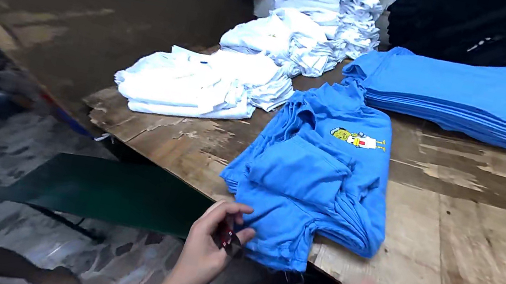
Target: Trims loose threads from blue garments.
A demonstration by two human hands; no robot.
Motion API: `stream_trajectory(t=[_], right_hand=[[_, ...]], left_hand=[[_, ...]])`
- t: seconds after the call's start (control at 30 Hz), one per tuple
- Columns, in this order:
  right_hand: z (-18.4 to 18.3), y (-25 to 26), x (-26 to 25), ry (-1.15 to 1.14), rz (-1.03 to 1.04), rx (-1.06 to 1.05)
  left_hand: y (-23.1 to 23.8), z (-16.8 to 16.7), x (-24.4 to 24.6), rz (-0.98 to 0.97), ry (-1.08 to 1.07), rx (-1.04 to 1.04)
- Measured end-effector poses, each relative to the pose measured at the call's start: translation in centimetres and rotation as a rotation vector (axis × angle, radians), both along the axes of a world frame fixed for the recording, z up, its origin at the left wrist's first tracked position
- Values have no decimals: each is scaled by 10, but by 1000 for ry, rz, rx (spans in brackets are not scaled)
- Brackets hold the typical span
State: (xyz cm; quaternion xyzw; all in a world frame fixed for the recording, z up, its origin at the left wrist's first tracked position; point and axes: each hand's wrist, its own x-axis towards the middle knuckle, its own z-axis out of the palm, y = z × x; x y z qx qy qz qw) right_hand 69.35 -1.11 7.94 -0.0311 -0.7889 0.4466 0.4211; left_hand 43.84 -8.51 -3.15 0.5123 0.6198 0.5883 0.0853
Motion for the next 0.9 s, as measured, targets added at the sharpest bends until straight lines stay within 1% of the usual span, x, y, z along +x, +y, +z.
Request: stream_trajectory(t=[0.07, 0.1, 0.13, 0.17, 0.23, 0.3, 0.37, 0.43, 0.53, 0.6, 0.67, 0.77, 0.83, 0.9], right_hand=[[-51, 25, -32, -247, -429, 559], [-76, 34, -41, -283, -555, 725], [-94, 41, -42, -260, -618, 785], [-104, 42, -39, -190, -639, 756], [-105, 36, -27, -53, -607, 559], [-99, 25, -13, 4, -577, 342], [-96, 20, -8, 24, -574, 189], [-97, 17, -11, 57, -602, 99], [-97, 14, -18, 98, -604, 55], [-98, 11, -19, 90, -566, 63], [-99, 10, -15, 42, -515, 138], [-106, 12, -4, -60, -430, 347], [-109, 15, 6, -186, -383, 491], [-112, 18, 11, -301, -408, 588]], left_hand=[[6, 0, 8, 55, -9, -29], [9, -1, 11, 74, 7, -49], [10, -2, 14, 76, 26, -57], [10, -2, 15, 61, 46, -53], [4, -2, 17, 19, 99, -20], [-6, -3, 23, 9, 155, 60], [-13, -2, 32, 42, 240, 92], [-16, 3, 42, 78, 314, 88], [-14, 7, 53, 101, 404, 77], [-10, 5, 57, 112, 443, 90], [-7, 4, 59, 112, 474, 109], [-7, 4, 57, 118, 516, 129], [-8, 6, 54, 122, 536, 112], [-7, 7, 51, 96, 546, 90]])
